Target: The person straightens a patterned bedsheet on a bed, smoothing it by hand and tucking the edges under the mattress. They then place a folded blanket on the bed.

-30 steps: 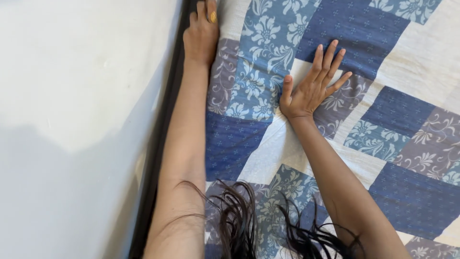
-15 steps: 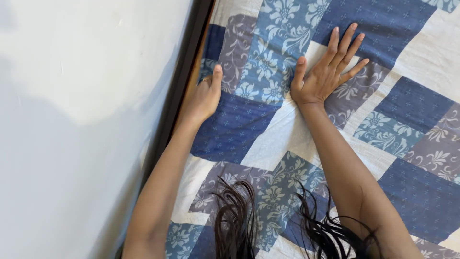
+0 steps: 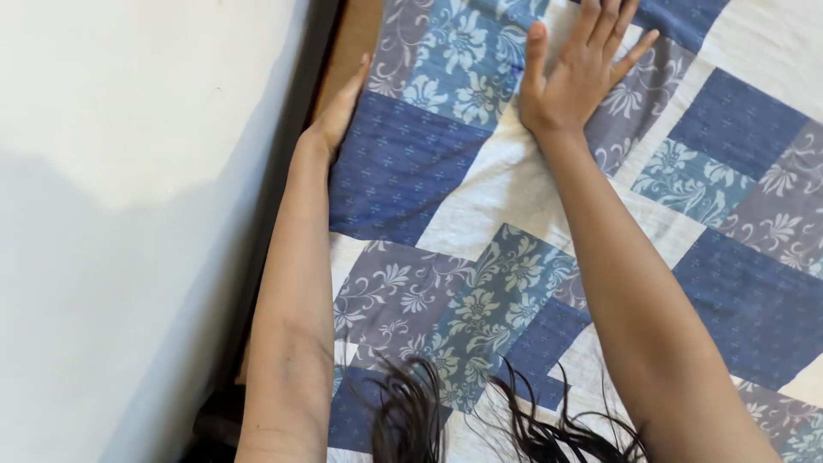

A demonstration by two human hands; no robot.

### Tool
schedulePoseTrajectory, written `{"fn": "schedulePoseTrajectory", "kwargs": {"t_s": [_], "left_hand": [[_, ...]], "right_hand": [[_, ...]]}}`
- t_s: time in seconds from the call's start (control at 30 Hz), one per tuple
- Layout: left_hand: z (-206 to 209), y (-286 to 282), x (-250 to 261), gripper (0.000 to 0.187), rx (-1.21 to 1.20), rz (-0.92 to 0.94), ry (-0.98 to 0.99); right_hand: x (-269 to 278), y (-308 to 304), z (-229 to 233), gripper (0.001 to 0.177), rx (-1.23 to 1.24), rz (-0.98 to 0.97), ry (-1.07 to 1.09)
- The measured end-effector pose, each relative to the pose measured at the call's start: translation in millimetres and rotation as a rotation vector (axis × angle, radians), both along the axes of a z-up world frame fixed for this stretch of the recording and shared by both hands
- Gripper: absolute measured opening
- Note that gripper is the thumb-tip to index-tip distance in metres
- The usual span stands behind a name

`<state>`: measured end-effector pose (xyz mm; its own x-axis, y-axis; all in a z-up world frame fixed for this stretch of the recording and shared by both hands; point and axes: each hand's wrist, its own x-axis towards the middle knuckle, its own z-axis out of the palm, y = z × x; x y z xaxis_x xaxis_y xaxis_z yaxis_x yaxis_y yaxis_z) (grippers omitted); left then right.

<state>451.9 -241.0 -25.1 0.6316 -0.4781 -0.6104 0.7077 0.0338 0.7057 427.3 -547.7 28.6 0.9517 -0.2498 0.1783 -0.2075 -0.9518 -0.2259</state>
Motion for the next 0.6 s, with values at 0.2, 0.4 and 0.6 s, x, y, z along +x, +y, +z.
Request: {"fn": "schedulePoseTrajectory", "kwargs": {"t_s": [0.2, 0.4, 0.6], "left_hand": [[12.1, -3.0, 0.8, 0.089, 0.188, -0.003, 0.173], [14.6, -0.7, 8.6, 0.093, 0.773, -0.159, -0.082], [17.6, 27.4, 18.9, 0.096, 0.886, -0.050, -0.278]], "right_hand": [[2.1, 0.0, -4.4, 0.081, -0.074, 0.022, 0.026], [4.0, 8.2, 13.9, 0.077, -0.053, -0.004, 0.163], [5.4, 3.2, 8.1, 0.089, -0.026, 0.013, 0.219]]}}
